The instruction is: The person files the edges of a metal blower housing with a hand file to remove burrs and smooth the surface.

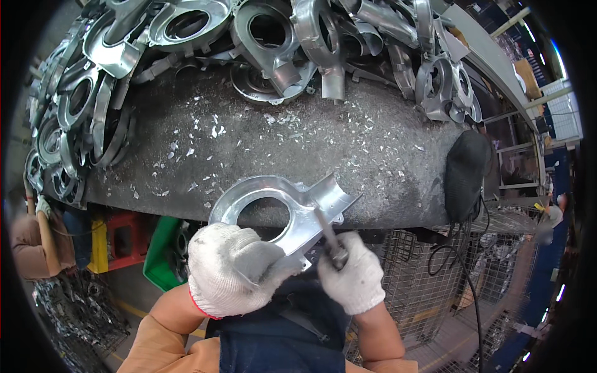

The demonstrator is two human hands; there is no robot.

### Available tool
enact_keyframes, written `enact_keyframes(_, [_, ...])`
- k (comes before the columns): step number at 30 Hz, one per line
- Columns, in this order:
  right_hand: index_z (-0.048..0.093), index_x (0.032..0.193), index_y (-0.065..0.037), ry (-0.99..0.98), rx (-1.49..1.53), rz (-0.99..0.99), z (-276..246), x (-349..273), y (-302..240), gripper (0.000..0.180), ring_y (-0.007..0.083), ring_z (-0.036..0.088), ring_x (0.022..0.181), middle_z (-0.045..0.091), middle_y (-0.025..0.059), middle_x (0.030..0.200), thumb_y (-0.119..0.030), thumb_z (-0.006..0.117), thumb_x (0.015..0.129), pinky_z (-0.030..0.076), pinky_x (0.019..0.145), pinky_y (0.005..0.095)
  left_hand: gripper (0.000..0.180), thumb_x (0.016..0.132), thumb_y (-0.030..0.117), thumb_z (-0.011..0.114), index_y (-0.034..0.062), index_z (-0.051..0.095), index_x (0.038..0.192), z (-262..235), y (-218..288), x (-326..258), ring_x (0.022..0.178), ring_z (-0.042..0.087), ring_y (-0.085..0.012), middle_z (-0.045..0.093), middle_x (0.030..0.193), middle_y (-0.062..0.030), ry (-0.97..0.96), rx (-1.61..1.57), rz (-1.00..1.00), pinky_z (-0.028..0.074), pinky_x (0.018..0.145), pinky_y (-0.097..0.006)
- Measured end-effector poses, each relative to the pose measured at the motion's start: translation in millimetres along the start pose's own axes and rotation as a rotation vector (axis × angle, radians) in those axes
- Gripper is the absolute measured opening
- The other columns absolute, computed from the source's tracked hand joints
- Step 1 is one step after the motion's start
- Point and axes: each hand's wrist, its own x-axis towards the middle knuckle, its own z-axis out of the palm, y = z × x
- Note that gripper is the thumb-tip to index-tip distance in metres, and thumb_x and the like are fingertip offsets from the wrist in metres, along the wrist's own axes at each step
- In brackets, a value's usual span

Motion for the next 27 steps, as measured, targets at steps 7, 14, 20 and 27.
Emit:
enact_keyframes(7, [0.072,0.103,-0.008,0.202,-0.056,-0.255,6.0,7.0,-7.1,0.023,0.0367,0.077,0.079,0.075,0.0140,0.089,-0.012,0.082,0.084,0.063,0.071,0.0457,0.014,0.077,0.012,0.093,0.0082,0.080,0.080,-20.8,2.0,14.4,0.053,0.066,-0.0266,0.069,0.064,-0.0074,-0.069,-0.070,-0.104,0.049,0.055,-0.038])
enact_keyframes(14, [0.071,0.102,-0.008,0.096,-0.079,-0.399,10.3,6.8,-5.7,0.025,0.0365,0.077,0.080,0.076,0.0147,0.092,-0.015,0.084,0.081,0.063,0.071,0.0458,0.040,0.052,0.035,0.105,0.0094,0.084,0.074,-29.1,-3.6,17.7,0.058,0.068,-0.0257,0.069,0.063,-0.0060,-0.190,-0.040,-0.263,0.052,0.060,-0.033])
enact_keyframes(20, [0.070,0.102,-0.007,-0.263,0.000,-0.380,-1.2,22.0,-3.9,0.021,0.0386,0.076,0.083,0.073,0.0168,0.087,-0.019,0.077,0.086,0.062,0.071,0.0474,0.044,0.052,0.048,0.102,0.0137,0.083,0.071,-34.3,-22.2,20.8,0.058,0.068,-0.0273,0.066,0.060,-0.0044,-0.262,0.101,-0.270,0.052,0.059,-0.035])
enact_keyframes(27, [0.074,0.104,-0.009,-1.100,0.060,-0.280,-21.5,50.1,21.2,0.024,0.0264,0.078,0.084,0.078,0.0100,0.088,-0.026,0.077,0.087,0.060,0.074,0.0396,0.044,0.061,0.053,0.098,0.0164,0.073,0.065,-44.6,-30.9,26.7,0.062,0.068,-0.0297,0.064,0.065,-0.0040,-0.469,0.251,0.064,0.051,0.059,-0.043])
